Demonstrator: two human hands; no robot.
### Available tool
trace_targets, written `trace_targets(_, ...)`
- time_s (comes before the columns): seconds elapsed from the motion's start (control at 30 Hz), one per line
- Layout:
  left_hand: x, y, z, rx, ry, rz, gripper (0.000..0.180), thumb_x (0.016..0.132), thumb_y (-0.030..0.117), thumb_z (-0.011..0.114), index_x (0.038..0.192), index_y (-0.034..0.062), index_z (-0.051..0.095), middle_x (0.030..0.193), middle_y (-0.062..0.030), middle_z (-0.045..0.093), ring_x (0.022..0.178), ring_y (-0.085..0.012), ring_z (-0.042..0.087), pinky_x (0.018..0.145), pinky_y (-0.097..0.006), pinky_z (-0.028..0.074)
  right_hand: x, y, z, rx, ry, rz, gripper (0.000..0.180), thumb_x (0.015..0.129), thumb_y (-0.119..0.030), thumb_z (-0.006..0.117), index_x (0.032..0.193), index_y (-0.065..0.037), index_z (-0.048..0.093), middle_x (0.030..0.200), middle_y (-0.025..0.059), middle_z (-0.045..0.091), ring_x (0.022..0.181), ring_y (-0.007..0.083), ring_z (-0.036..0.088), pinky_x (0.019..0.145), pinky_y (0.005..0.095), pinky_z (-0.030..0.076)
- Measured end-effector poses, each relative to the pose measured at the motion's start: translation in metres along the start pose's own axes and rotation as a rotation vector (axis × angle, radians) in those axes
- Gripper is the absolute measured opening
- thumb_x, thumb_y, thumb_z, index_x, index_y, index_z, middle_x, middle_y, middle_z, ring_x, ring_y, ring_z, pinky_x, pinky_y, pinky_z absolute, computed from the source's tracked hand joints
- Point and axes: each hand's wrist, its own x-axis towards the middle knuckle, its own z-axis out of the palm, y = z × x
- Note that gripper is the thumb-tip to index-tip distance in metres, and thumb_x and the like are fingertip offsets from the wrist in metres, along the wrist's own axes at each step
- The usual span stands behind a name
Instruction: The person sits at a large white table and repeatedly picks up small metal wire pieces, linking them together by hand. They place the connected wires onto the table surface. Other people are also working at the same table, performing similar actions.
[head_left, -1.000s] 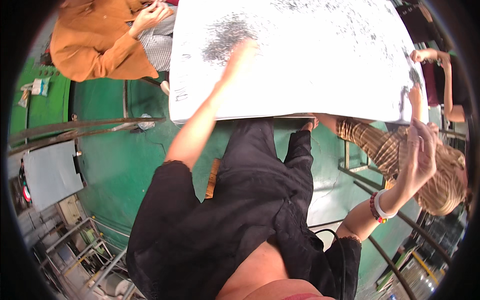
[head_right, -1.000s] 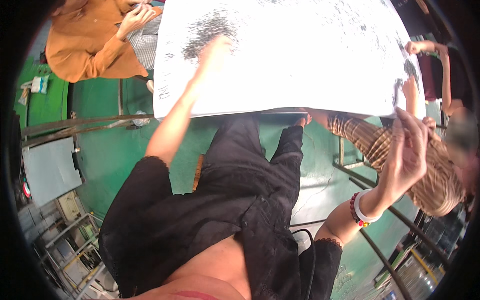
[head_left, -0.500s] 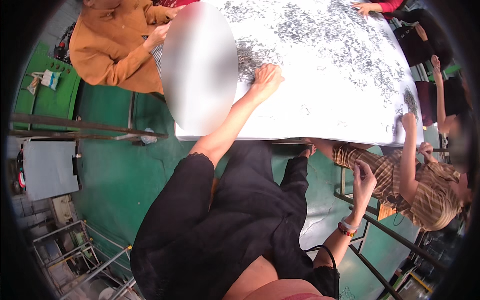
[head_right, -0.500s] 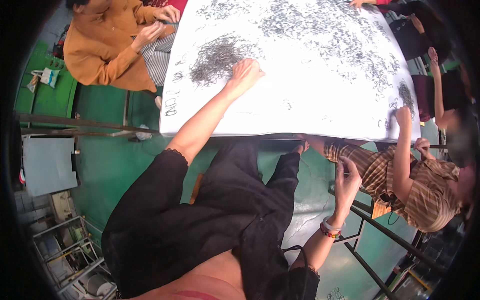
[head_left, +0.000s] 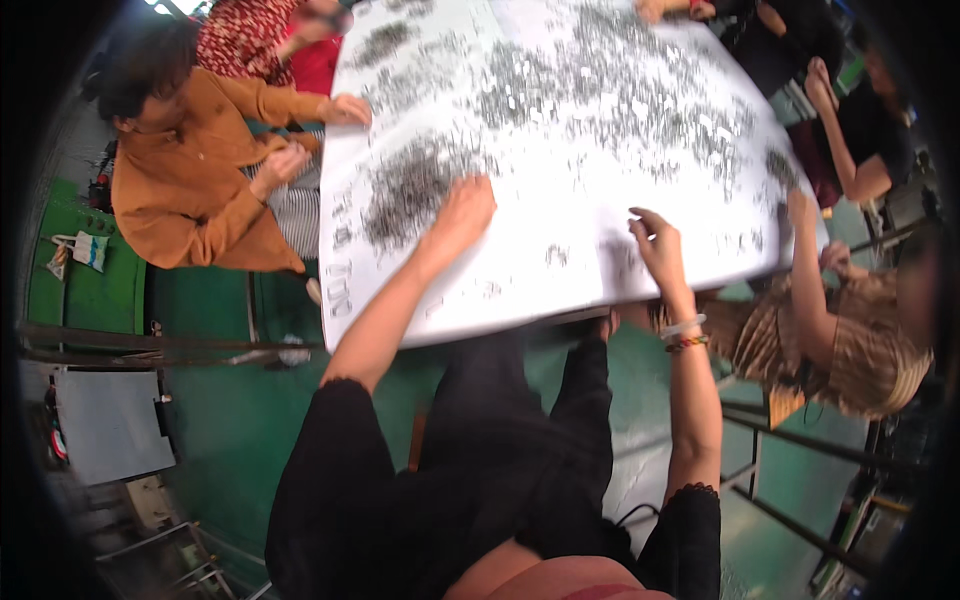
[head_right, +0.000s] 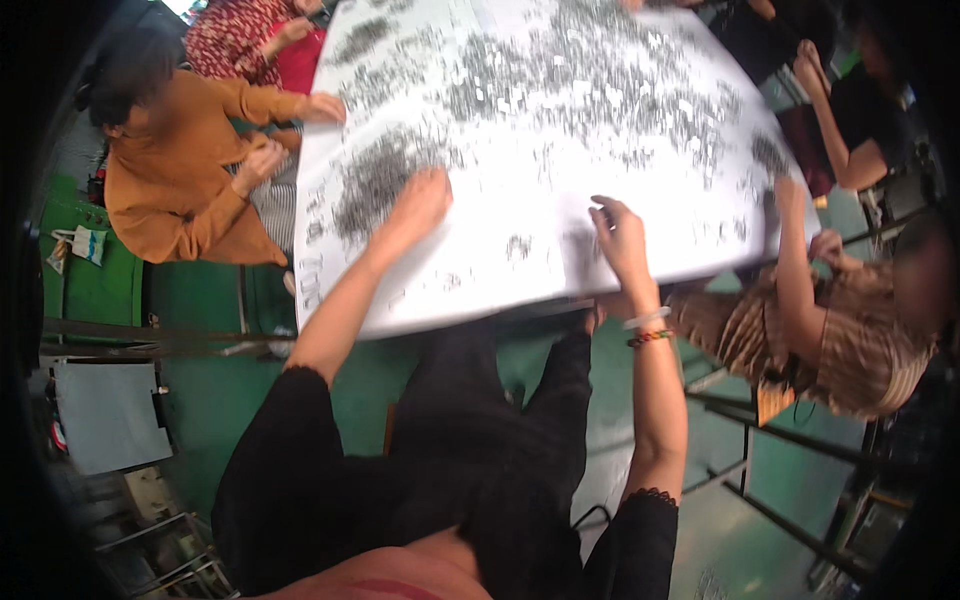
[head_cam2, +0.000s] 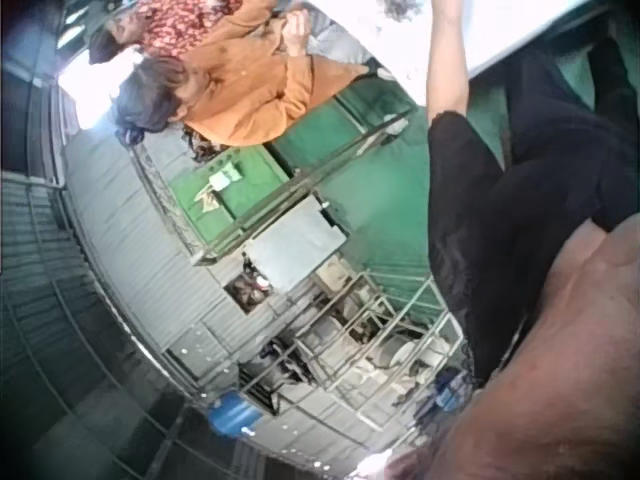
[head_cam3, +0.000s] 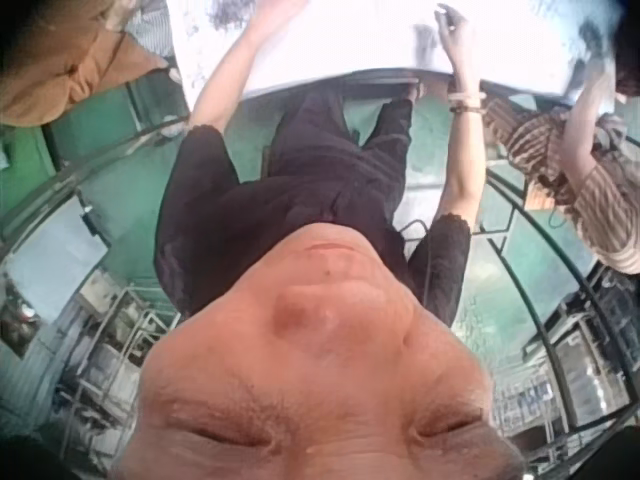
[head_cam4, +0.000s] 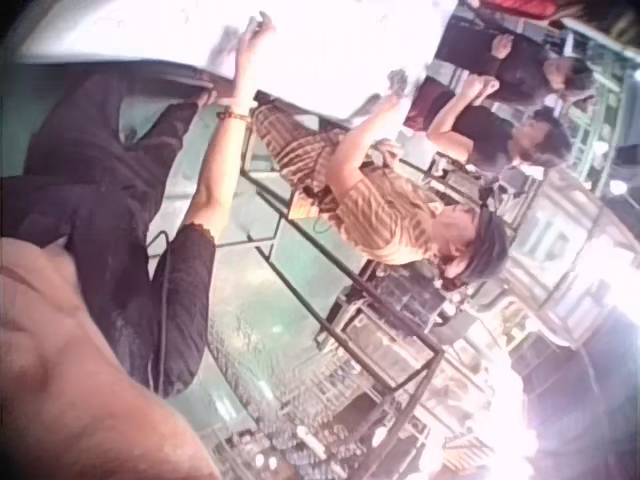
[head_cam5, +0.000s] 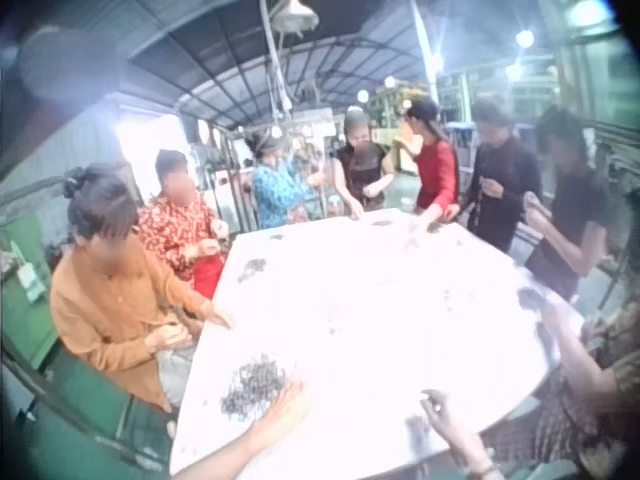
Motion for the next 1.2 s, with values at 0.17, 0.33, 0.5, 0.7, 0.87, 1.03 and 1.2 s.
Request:
trace_targets(0.17,0.002,0.009,0.008,-0.155,-0.068,0.007,0.012,0.086,-0.002,0.041,0.093,-0.0072,0.05,0.092,-0.0266,0.052,0.092,-0.0361,0.053,0.086,-0.046,0.043,0.072,0.038,0.053,-0.467,0.086,-0.159,0.016,0.077,-0.011,0.066,0.089,0.0,0.067,0.089,0.0203,0.059,0.085,0.0373,0.057,0.075,0.0428,0.049)
trace_targets(0.33,-0.019,-0.025,0.025,-0.168,0.022,0.084,0.014,0.083,-0.004,0.041,0.09,-0.0066,0.053,0.096,-0.0262,0.052,0.091,-0.0399,0.052,0.085,-0.047,0.042,0.082,0.019,0.077,-0.624,-0.037,-0.12,0.01,0.08,-0.008,0.059,0.08,0.001,0.062,0.091,0.0188,0.059,0.089,0.0353,0.058,0.068,0.0441,0.052)
trace_targets(0.5,-0.021,-0.006,0.002,0.058,0.125,0.037,0.016,0.082,-0.003,0.042,0.09,-0.0047,0.056,0.098,-0.0234,0.053,0.093,-0.0371,0.053,0.085,-0.048,0.042,0.071,0.015,0.055,-0.417,0.09,-0.08,0.009,0.084,-0.007,0.054,0.085,0.001,0.058,0.085,0.0192,0.06,0.079,0.0361,0.06,0.065,0.0452,0.048)
trace_targets(0.7,-0.017,-0.022,-0.021,-0.016,0.151,-0.12,0.012,0.084,0.001,0.048,0.089,-0.0027,0.058,0.092,-0.0225,0.056,0.088,-0.039,0.059,0.077,-0.049,0.046,0.052,-0.045,0.029,0.036,0.115,-0.087,0.017,0.087,-0.004,0.056,0.103,-0.001,0.06,0.068,0.0075,0.058,0.061,0.0123,0.056,0.056,0.0276,0.045)
trace_targets(0.87,-0.032,0.026,-0.04,-0.566,0.198,0.008,0.019,0.088,0.014,0.058,0.089,-0.0049,0.061,0.072,-0.0142,0.063,0.065,-0.0193,0.064,0.06,-0.03,0.051,0.004,-0.066,0.028,0.387,0.033,0.04,0.01,0.082,-0.003,0.065,0.087,0.005,0.061,0.071,0.0096,0.064,0.059,0.0102,0.061,0.053,0.0235,0.049)
trace_targets(1.03,-0.071,0.089,-0.037,-1.087,0.152,0.067,0.017,0.086,0.011,0.063,0.094,-0.0042,0.062,0.087,-0.0079,0.067,0.077,-0.0127,0.064,0.066,-0.027,0.052,-0.044,-0.113,0.023,0.434,-0.11,0.156,0.016,0.083,-0.001,0.063,0.097,0.006,0.065,0.077,0.0102,0.067,0.063,0.0129,0.065,0.056,0.0237,0.049)
trace_targets(1.2,-0.081,0.1,-0.021,-0.822,0.39,0.152,0.016,0.085,0.012,0.064,0.093,-0.0013,0.063,0.092,-0.0102,0.064,0.082,-0.0217,0.063,0.071,-0.03,0.052,-0.066,-0.129,0.018,0.362,-0.075,0.052,0.022,0.082,0.001,0.06,0.102,0.002,0.067,0.075,0.0075,0.065,0.061,0.0106,0.06,0.056,0.0241,0.048)
